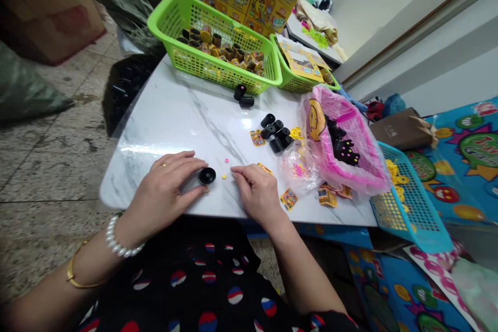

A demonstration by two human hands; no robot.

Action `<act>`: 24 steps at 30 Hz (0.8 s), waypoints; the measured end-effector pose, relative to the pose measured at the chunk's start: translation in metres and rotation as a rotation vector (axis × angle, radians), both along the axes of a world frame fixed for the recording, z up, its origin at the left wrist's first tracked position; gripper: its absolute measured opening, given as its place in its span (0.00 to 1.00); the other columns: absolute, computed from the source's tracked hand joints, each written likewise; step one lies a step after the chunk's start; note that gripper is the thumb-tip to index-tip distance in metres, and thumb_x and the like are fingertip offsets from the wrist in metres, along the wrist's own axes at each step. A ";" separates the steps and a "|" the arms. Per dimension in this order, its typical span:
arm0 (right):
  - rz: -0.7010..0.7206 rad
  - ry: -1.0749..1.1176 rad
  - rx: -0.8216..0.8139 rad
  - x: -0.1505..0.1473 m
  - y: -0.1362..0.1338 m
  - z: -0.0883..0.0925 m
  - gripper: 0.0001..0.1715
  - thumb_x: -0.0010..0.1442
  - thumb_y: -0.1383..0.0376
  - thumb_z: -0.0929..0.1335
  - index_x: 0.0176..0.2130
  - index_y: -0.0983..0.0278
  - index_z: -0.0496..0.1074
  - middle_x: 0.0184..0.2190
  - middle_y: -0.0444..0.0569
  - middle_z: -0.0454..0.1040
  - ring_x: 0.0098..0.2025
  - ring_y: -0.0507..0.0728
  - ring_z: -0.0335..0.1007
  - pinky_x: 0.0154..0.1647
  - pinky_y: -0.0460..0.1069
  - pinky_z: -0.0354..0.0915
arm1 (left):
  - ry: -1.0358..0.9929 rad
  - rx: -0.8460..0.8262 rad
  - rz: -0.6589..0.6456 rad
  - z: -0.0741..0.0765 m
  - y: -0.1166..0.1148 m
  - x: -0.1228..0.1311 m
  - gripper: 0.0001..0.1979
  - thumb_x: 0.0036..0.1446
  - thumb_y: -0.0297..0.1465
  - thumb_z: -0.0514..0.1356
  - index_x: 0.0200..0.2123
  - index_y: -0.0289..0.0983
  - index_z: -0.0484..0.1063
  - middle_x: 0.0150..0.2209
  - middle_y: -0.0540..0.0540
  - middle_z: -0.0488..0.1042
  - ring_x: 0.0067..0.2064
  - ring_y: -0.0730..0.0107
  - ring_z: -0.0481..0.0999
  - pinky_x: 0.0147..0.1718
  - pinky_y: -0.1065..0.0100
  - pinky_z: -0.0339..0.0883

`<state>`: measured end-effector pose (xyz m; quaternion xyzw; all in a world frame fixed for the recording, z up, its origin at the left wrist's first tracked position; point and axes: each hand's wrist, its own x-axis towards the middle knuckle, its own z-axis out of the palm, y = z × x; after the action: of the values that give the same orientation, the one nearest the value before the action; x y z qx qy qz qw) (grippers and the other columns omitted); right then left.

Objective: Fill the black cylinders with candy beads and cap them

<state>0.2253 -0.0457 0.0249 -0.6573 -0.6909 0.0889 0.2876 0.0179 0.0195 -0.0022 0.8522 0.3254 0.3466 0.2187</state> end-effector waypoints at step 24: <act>0.181 -0.059 0.025 -0.031 0.019 0.034 0.04 0.60 0.68 0.69 0.36 0.62 0.77 0.30 0.46 0.76 0.33 0.52 0.72 0.31 0.46 0.67 | -0.029 -0.013 0.022 0.003 -0.003 0.001 0.14 0.56 0.30 0.65 0.46 0.36 0.73 0.46 0.44 0.78 0.56 0.54 0.70 0.57 0.51 0.59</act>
<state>0.1939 -0.0268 0.0588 -0.5908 -0.7568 0.0866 0.2659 0.0192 0.0169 0.0008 0.8421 0.3337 0.3591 0.2250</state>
